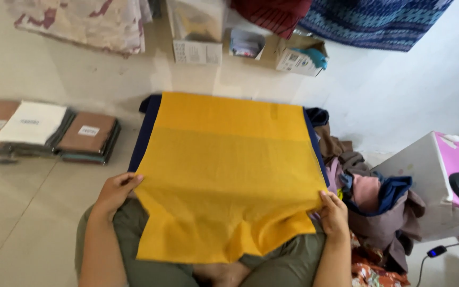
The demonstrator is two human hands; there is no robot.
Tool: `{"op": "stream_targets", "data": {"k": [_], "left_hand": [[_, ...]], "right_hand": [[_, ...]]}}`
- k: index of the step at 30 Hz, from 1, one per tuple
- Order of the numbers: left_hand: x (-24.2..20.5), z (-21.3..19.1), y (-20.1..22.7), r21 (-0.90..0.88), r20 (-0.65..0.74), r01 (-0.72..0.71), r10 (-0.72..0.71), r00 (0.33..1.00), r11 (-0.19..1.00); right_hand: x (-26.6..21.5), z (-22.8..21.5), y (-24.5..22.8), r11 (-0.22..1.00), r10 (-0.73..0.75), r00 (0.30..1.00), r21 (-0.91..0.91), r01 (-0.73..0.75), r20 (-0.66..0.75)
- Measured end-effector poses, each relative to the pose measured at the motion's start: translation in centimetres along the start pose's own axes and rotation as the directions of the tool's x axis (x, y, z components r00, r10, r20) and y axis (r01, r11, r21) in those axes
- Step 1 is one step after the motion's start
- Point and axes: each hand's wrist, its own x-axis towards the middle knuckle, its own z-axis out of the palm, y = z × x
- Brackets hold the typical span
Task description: Spreading out a piece of yellow fabric, thoroughly lint rolling it to remove debris, and then folding it neatly.
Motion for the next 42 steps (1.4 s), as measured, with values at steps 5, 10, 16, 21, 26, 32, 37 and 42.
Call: {"op": "stream_targets", "data": {"k": [5,10,16,21,26,32,37,42], "left_hand": [[1.3,0.8,4.2,-0.332,-0.042,-0.042,0.030,0.999,0.942],[6.0,1.5,12.0,-0.482,-0.125,-0.211,0.172,0.977,0.850],[17.0,2.8,19.0,-0.419,-0.173,-0.360,0.316,0.933,0.833],[26.2,7.2,17.5,-0.294,-0.270,-0.404,0.331,0.904,0.866],[30.1,10.6,12.6,0.002,-0.247,-0.313,0.304,0.920,0.950],[29.9,12.0,9.3,0.730,-0.125,-0.240,0.470,0.874,0.640],[29.9,12.2,9.0,0.792,-0.135,-0.246,0.553,0.822,0.559],[28.9,12.4,9.9,0.824,-0.143,-0.230,0.584,0.799,0.517]], "right_hand": [[3.9,0.8,-3.6,0.986,-0.167,0.985,0.017,0.168,-0.039],[7.6,7.3,-12.2,0.960,-0.278,0.959,-0.022,0.277,-0.062],[16.9,14.1,-18.9,0.926,-0.374,0.927,-0.050,0.374,0.000],[20.4,19.3,-16.9,0.933,-0.349,0.935,-0.120,0.340,-0.058],[27.7,18.6,-7.4,0.907,-0.340,0.937,-0.291,0.304,-0.081],[25.8,20.3,-4.1,0.342,-0.446,0.895,-0.918,0.202,0.030],[25.7,20.6,-3.7,0.173,-0.491,0.868,-0.968,0.182,0.075],[25.6,20.5,-4.2,0.246,-0.476,0.871,-0.932,0.267,0.124]]}}
